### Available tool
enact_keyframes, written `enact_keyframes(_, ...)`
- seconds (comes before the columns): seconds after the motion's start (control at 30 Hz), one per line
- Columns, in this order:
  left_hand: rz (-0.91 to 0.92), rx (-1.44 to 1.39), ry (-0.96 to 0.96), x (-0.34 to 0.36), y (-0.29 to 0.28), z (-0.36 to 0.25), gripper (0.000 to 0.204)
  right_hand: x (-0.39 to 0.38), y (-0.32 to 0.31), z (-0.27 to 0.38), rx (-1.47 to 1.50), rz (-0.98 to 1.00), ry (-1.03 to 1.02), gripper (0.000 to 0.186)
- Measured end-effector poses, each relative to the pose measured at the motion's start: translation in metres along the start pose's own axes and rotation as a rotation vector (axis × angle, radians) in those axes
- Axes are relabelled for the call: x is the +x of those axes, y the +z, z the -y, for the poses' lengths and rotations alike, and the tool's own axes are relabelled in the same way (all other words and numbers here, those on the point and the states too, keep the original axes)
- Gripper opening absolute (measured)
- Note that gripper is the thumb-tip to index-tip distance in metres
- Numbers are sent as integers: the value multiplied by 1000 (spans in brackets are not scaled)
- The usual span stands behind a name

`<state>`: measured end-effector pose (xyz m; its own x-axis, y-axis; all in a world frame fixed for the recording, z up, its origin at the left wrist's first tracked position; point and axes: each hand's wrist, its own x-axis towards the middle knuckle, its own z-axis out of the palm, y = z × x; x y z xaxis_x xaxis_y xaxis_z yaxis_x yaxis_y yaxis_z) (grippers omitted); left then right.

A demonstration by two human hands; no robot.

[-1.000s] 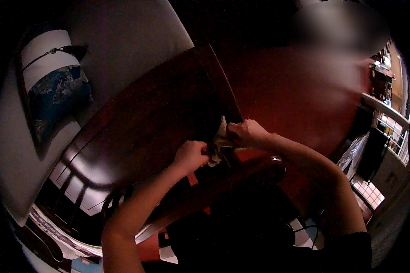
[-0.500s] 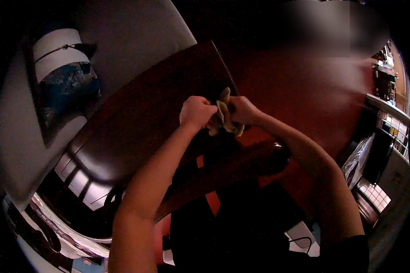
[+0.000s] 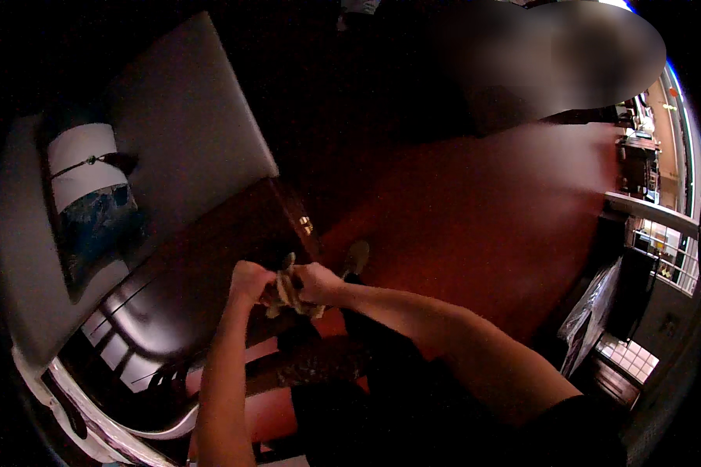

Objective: The person wipes the surfaces of various furniture pieces with a cloth. They clean the armrests and edges of a sofa, then move to wipe the seat and backrest of a wooden chair, and finally clean the top and sides of a wooden table.

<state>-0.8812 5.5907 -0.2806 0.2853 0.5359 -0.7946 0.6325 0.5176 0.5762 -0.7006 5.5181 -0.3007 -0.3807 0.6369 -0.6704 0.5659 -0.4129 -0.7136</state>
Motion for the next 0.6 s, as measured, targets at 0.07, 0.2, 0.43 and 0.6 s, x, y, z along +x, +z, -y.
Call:
enact_keyframes(0.07, -25, -12, -32, -3, -2, -5, 19, -6, -6, 10, 16, -18, 10, 53)
enact_keyframes(0.2, -111, -29, -57, -5, 2, -8, 18, 1, 6, 4, -75, -89, -35, 42)
enact_keyframes(0.43, -158, 60, -56, -5, 5, -12, 20, -9, -6, 0, 57, -58, -65, 41)
enact_keyframes(0.6, -424, 499, 50, -12, 25, -1, 18, -12, -27, 14, 20, -13, 7, 38)
